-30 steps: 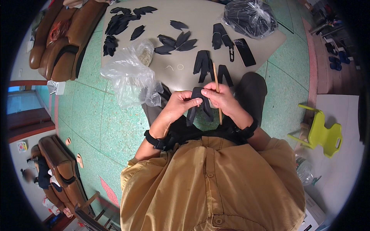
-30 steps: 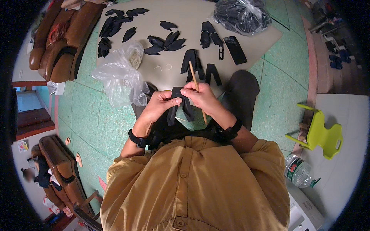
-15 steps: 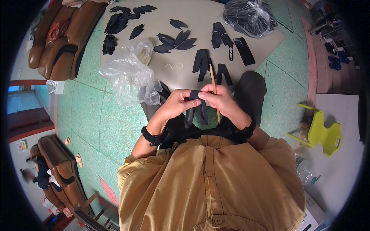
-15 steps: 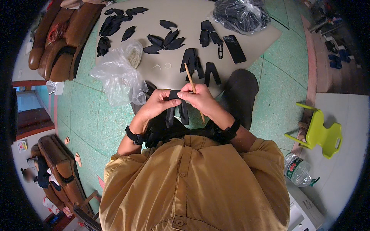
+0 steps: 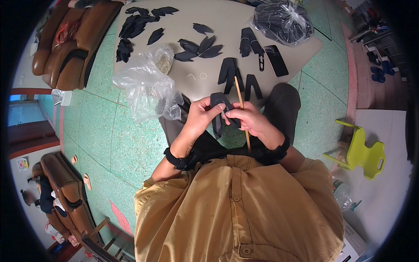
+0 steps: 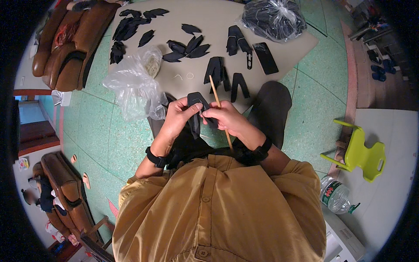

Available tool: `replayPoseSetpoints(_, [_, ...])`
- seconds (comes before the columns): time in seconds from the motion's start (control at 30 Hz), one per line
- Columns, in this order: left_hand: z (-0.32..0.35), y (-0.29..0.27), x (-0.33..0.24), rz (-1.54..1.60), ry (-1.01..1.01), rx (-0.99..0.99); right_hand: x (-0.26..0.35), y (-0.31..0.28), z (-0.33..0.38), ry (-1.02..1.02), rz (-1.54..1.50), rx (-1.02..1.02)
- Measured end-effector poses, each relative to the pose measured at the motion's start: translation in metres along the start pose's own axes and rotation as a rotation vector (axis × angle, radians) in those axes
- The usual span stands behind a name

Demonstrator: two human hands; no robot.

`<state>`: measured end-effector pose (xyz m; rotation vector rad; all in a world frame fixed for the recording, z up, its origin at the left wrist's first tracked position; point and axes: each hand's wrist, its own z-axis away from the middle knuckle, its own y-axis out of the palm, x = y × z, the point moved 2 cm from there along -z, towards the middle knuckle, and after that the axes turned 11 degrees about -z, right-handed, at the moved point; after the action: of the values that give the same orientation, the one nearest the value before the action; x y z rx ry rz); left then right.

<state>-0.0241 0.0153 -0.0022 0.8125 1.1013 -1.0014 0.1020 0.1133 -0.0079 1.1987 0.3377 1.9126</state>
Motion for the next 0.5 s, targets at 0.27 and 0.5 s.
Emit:
replayPoseSetpoints(0.27, [-0.001,0.005,-0.005,-0.041,0.081,0.074,-0.001,-0.008,-0.001,0.070,-0.125,0.063])
replayPoseSetpoints(0.5, [-0.003,-0.001,0.001,-0.047,0.055,0.098,0.001,-0.005,-0.004,0.054,0.002,0.051])
